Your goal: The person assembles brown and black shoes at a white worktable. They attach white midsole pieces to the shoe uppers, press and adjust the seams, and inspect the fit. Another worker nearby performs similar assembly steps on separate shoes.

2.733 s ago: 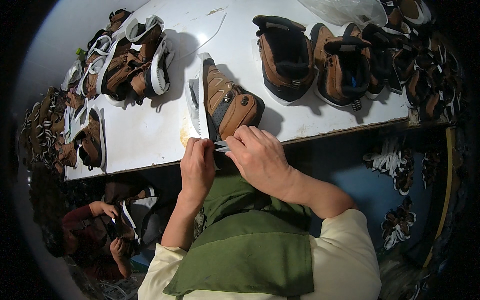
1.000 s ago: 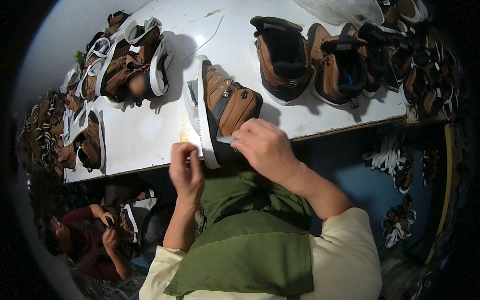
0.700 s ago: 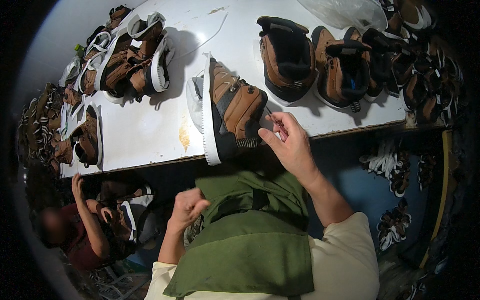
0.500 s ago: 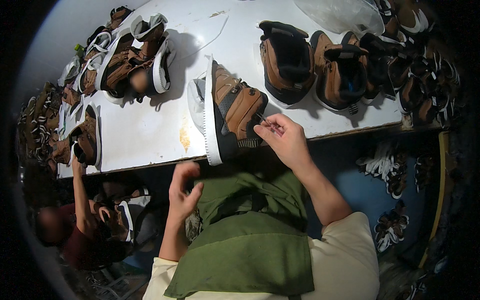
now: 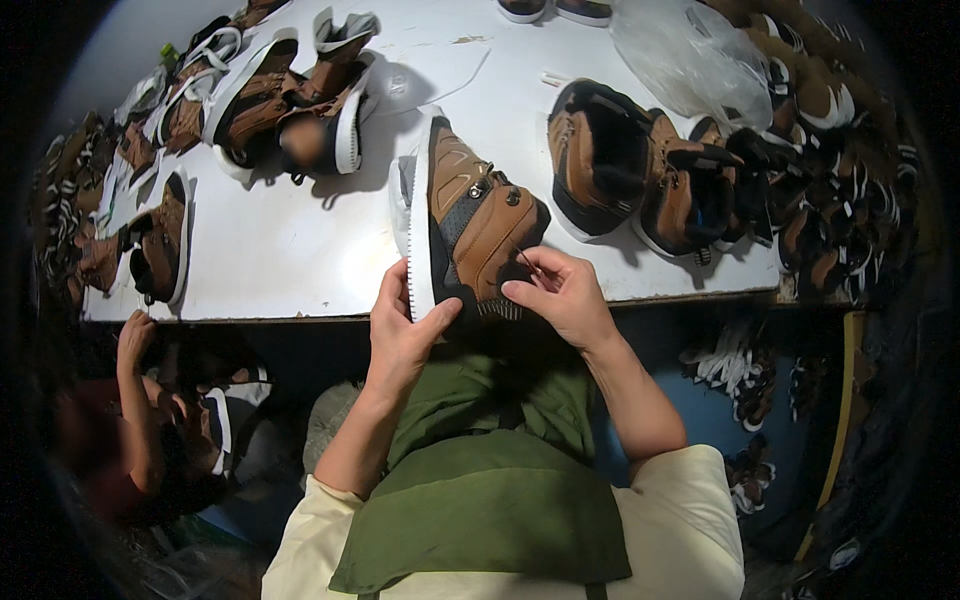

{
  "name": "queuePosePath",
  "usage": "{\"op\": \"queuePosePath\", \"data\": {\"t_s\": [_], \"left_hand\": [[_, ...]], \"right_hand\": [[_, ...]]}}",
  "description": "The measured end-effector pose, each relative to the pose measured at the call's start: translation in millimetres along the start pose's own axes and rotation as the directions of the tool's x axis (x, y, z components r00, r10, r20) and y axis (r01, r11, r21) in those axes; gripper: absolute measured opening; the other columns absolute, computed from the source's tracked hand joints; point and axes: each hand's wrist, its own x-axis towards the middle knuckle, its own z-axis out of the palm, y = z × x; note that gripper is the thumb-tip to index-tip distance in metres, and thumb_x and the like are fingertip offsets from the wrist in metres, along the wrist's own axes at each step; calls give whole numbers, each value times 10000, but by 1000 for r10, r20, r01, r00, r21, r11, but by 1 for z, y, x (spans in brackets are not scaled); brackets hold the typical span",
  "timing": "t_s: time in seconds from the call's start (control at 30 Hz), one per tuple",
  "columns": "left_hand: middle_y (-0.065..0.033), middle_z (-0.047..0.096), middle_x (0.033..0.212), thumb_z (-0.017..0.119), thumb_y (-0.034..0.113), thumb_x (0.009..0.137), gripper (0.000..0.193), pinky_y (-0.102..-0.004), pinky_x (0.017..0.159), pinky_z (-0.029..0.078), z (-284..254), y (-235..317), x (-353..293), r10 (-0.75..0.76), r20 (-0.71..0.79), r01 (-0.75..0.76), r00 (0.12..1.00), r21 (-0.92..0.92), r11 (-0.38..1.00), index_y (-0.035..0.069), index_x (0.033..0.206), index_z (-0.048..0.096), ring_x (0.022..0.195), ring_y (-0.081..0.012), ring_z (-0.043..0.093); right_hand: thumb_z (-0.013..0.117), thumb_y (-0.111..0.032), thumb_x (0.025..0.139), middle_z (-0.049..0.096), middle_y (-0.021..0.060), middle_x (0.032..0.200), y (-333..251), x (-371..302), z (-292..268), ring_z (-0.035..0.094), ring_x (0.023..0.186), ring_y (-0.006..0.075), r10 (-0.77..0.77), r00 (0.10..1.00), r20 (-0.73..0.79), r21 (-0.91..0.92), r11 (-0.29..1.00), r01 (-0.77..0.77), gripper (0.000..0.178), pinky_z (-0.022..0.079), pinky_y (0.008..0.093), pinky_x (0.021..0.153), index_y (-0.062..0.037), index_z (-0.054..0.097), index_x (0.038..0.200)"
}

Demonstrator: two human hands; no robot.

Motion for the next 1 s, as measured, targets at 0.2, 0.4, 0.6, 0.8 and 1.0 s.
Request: {"op": "queuePosePath", "data": {"t_s": [0.2, 0.4, 0.6, 0.8, 1.0], "left_hand": [[-39, 640, 967, 601, 66, 941, 299, -209, 741, 477, -11, -1, -5, -42, -18, 32, 999, -379, 925, -42, 1204, 507, 832, -53, 575], [-67, 672, 947, 540, 95, 985, 258, -211, 746, 481, -30, 0, -8, -91, 115, 140, 989, -565, 813, -56, 1193, 534, 812, -54, 594], [-86, 681, 967, 537, 98, 990, 253, -228, 770, 495, -38, -3, -8, -41, 144, 123, 989, -628, 768, -59, 1189, 533, 838, -74, 615], [-81, 682, 966, 549, 107, 989, 249, -226, 764, 494, -45, 0, -7, -26, 147, 113, 989, -627, 771, -55, 1178, 541, 836, -70, 611], [-76, 681, 970, 573, 107, 977, 257, -224, 769, 494, -48, 2, -6, -34, 160, 122, 987, -583, 803, -53, 1176, 542, 846, -69, 609]], "right_hand": [[673, -19, 871, 573, -35, 924, -28, -11, 27, 509, 802, 20, -79, 997, 26, -6, 997, 79, 232, 422, 181, 708, 45, 589, 1078], [654, -37, 883, 564, -35, 880, -43, -11, 36, 490, 776, 21, -100, 994, -53, -131, 987, 92, 220, 407, 185, 700, 56, 594, 1073], [659, -56, 877, 553, -44, 842, -59, -12, 50, 468, 742, 14, -88, 993, -74, -238, 969, 68, 224, 375, 173, 664, 56, 598, 1061], [657, -50, 871, 542, -55, 826, -62, -7, 58, 445, 717, 11, -106, 991, -78, -235, 968, 85, 210, 350, 171, 644, 49, 600, 1048], [671, -93, 862, 537, -59, 823, -64, -4, 59, 442, 724, 12, -127, 988, -91, -281, 955, 97, 223, 356, 186, 649, 38, 603, 1028]]}}
